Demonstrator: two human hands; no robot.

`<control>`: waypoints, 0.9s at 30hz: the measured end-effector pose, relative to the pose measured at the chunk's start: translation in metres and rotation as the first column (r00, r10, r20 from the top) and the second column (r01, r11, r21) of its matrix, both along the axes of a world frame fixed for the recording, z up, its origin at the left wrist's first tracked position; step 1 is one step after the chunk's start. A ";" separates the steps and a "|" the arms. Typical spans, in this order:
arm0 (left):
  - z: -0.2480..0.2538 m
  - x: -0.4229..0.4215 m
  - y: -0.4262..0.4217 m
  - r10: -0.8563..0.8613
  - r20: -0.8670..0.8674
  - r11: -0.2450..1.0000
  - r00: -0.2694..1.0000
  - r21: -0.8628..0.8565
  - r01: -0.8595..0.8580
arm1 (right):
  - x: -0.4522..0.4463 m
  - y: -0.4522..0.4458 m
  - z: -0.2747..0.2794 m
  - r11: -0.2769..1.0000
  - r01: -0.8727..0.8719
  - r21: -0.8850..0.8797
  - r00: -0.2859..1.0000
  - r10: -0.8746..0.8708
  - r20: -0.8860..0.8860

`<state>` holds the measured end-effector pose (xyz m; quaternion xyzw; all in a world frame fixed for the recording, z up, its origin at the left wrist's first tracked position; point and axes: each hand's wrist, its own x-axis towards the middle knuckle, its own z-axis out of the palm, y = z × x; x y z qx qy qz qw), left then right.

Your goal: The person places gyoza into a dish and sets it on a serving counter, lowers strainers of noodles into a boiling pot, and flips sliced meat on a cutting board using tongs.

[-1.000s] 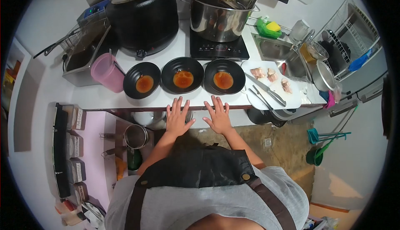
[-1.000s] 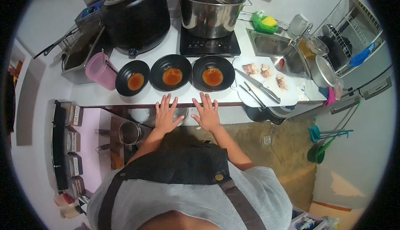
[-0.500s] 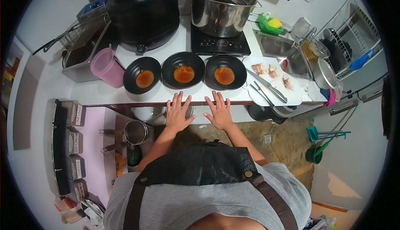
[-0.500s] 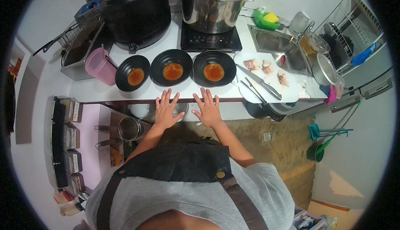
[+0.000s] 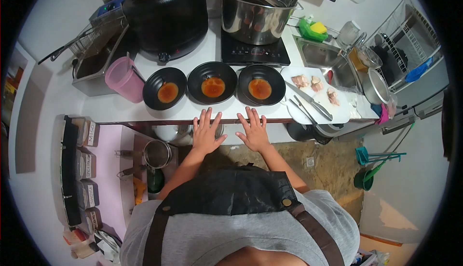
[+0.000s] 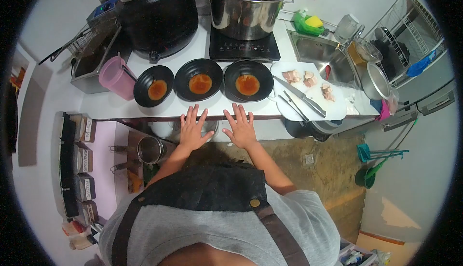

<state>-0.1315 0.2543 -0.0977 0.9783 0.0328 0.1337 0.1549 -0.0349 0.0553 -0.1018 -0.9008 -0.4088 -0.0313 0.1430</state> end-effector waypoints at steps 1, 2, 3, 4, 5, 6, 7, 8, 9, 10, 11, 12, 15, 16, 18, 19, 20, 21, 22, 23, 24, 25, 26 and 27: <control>0.001 0.000 0.000 -0.001 0.002 1.000 1.000 0.002 0.001 | 0.000 0.000 -0.001 1.000 0.001 0.002 1.000 -0.001 0.002; 0.001 0.000 -0.001 0.005 -0.004 1.000 1.000 0.015 -0.005 | 0.000 0.000 -0.001 1.000 0.001 -0.002 1.000 -0.001 0.002; 0.002 -0.001 -0.001 0.011 -0.010 1.000 1.000 0.030 -0.010 | 0.000 0.000 -0.001 1.000 0.001 -0.005 1.000 -0.001 0.002; 0.003 -0.001 -0.001 0.009 -0.005 0.999 1.000 0.035 -0.009 | -0.001 0.000 -0.001 1.000 0.003 0.001 1.000 -0.003 0.006; 0.004 0.000 -0.001 0.013 -0.021 0.999 1.000 0.034 -0.012 | 0.000 0.000 -0.001 1.000 -0.003 0.007 1.000 0.003 0.008; 0.005 0.001 -0.001 0.017 -0.038 0.999 0.999 0.030 -0.016 | 0.001 0.000 -0.001 1.000 -0.009 0.012 1.000 0.009 0.008; 0.004 0.000 -0.002 0.014 -0.024 1.000 1.000 0.025 -0.013 | 0.000 0.000 -0.001 1.000 -0.008 0.010 1.000 0.007 0.015; 0.004 0.000 -0.002 0.013 -0.021 1.000 1.000 0.026 -0.012 | 0.000 0.000 -0.001 1.000 -0.007 0.011 1.000 0.007 0.018; 0.004 0.000 -0.001 0.009 -0.018 1.000 1.000 0.026 -0.009 | 0.000 0.000 0.000 1.000 -0.007 0.016 1.000 0.007 0.019; 0.003 0.000 -0.001 0.005 -0.015 1.000 1.000 0.025 -0.005 | 0.000 -0.001 -0.001 1.000 -0.007 0.020 1.000 0.007 0.020; 0.002 0.000 -0.001 0.005 -0.012 1.000 1.000 0.026 -0.004 | 0.000 -0.001 -0.001 1.000 -0.006 0.021 1.000 0.006 0.022; 0.002 0.000 -0.001 0.004 -0.010 1.000 1.000 0.027 -0.004 | 0.000 -0.001 -0.002 1.000 -0.007 0.024 1.000 0.006 0.024; 0.001 0.000 -0.001 0.002 -0.006 1.000 1.000 0.024 -0.002 | 0.000 -0.001 -0.001 0.999 -0.006 0.033 1.000 0.005 0.024; 0.001 0.000 -0.001 0.002 -0.008 1.000 1.000 0.018 -0.001 | -0.001 -0.001 0.000 0.999 -0.007 0.038 1.000 0.006 0.019; 0.001 0.000 -0.001 0.003 -0.009 1.000 1.000 0.019 -0.003 | -0.001 0.000 0.001 0.999 -0.004 0.039 1.000 0.004 0.018; 0.000 0.000 -0.001 0.006 -0.012 1.000 1.000 0.018 -0.006 | -0.001 0.000 0.001 0.999 -0.004 0.037 1.000 0.003 0.014; 0.000 0.000 -0.001 0.005 -0.011 1.000 1.000 0.019 -0.005 | -0.001 0.000 0.001 0.999 -0.002 0.039 1.000 0.002 0.016; -0.001 0.000 -0.001 0.003 -0.007 1.000 1.000 0.019 -0.003 | -0.001 0.000 0.002 0.999 -0.001 0.034 1.000 0.000 0.012; -0.001 0.000 0.000 0.002 -0.003 1.000 1.000 0.018 -0.002 | -0.001 0.000 0.002 1.000 0.000 0.029 1.000 0.000 0.008; -0.001 0.000 0.000 0.002 -0.003 1.000 1.000 0.019 -0.002 | -0.001 0.000 0.002 1.000 0.000 0.030 1.000 0.000 0.009; 0.000 0.000 -0.001 0.004 -0.008 1.000 1.000 0.019 -0.004 | -0.002 0.000 0.003 1.000 0.003 0.022 1.000 -0.003 0.003; 0.000 0.000 -0.001 0.006 -0.014 1.000 1.000 0.018 -0.006 | -0.002 0.000 0.002 1.000 0.007 0.013 1.000 -0.007 -0.002; 0.001 0.000 -0.001 0.006 -0.014 1.000 1.000 0.018 -0.005 | -0.001 0.000 0.001 1.000 0.007 0.014 1.000 -0.007 -0.002; 0.001 0.000 -0.001 0.007 -0.017 1.000 1.000 0.021 -0.007 | -0.001 0.000 0.000 1.000 0.007 0.028 1.000 -0.007 -0.011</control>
